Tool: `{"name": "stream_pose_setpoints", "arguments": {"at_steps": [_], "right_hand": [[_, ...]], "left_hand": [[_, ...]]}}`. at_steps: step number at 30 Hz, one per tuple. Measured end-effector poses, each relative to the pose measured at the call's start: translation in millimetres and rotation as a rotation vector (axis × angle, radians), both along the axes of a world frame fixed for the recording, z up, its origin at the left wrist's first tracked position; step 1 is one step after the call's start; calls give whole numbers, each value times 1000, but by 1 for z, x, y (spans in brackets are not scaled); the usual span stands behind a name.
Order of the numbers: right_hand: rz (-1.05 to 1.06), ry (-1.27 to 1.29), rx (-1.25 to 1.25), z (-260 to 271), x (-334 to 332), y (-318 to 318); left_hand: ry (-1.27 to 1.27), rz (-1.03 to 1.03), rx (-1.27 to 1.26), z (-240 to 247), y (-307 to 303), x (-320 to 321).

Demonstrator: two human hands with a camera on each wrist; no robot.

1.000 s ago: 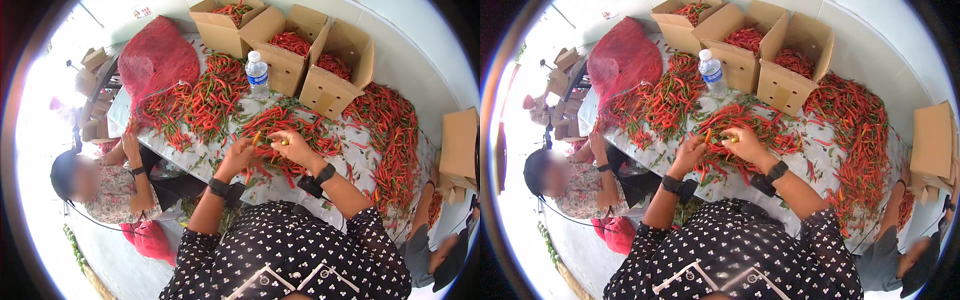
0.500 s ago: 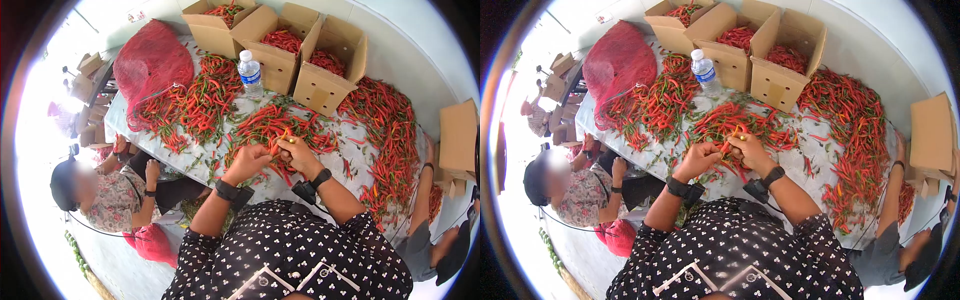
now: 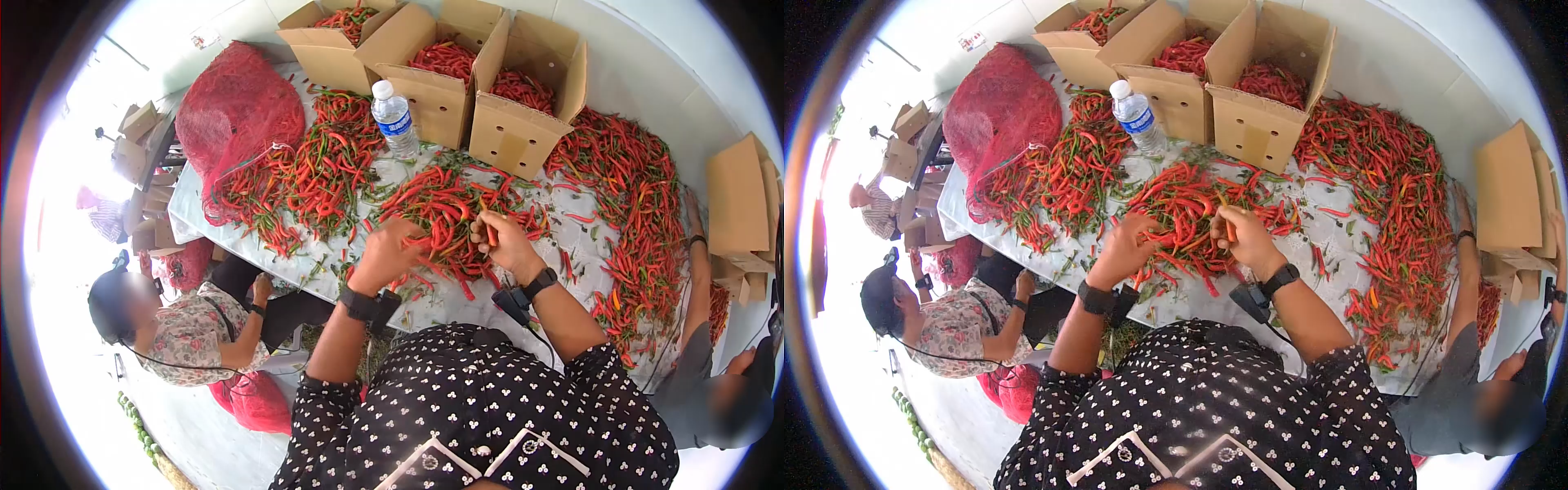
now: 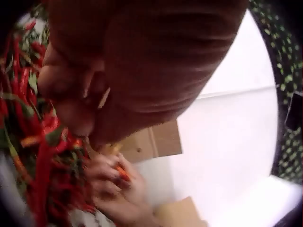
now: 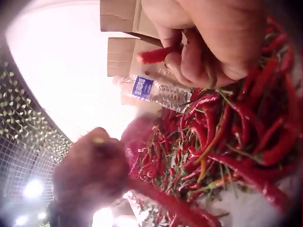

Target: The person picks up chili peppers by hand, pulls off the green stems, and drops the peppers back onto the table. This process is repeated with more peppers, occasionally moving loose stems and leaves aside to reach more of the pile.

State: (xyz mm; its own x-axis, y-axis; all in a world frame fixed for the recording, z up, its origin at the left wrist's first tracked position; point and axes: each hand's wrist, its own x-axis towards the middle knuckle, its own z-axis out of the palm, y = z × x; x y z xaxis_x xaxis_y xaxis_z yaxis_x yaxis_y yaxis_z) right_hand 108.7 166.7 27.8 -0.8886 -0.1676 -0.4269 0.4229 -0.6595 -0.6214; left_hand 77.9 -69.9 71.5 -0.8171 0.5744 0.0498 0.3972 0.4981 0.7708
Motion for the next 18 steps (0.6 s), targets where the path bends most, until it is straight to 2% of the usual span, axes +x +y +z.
{"name": "stream_pose_setpoints", "arguments": {"at_steps": [1, 3, 5, 6, 7, 8, 9, 10, 11, 13, 15, 17, 18], "right_hand": [[9, 8, 172, 5, 4, -1], [32, 25, 218, 0, 9, -4], [205, 89, 566, -9, 12, -7], [206, 134, 667, -5, 15, -12], [203, 135, 669, -5, 17, -16], [159, 346, 974, -7, 20, -18], [109, 561, 1276, -8, 22, -19], [128, 565, 1383, -9, 23, -21], [124, 562, 1383, -10, 23, -21], [221, 682, 1606, -10, 21, -22], [226, 709, 1598, -7, 19, -23], [236, 732, 1588, -5, 19, -25], [178, 662, 1433, -4, 18, -25]], "left_hand": [[228, 151, -86, -5, -1, -6], [266, 149, -108, -20, 3, -19], [408, -27, -191, -28, 14, -27], [411, -28, -190, -36, 17, -28], [382, -14, -290, -45, 21, -29], [352, -1, -389, -53, 24, -30], [355, -5, -386, -55, 24, -30], [350, 19, -356, -58, 22, -29], [342, 42, -328, -60, 20, -27], [369, 43, -279, -54, 20, -23], [395, 51, -233, -51, 21, -22], [393, -65, -202, -52, 20, -22], [394, -62, -203, -55, 18, -23]]}}
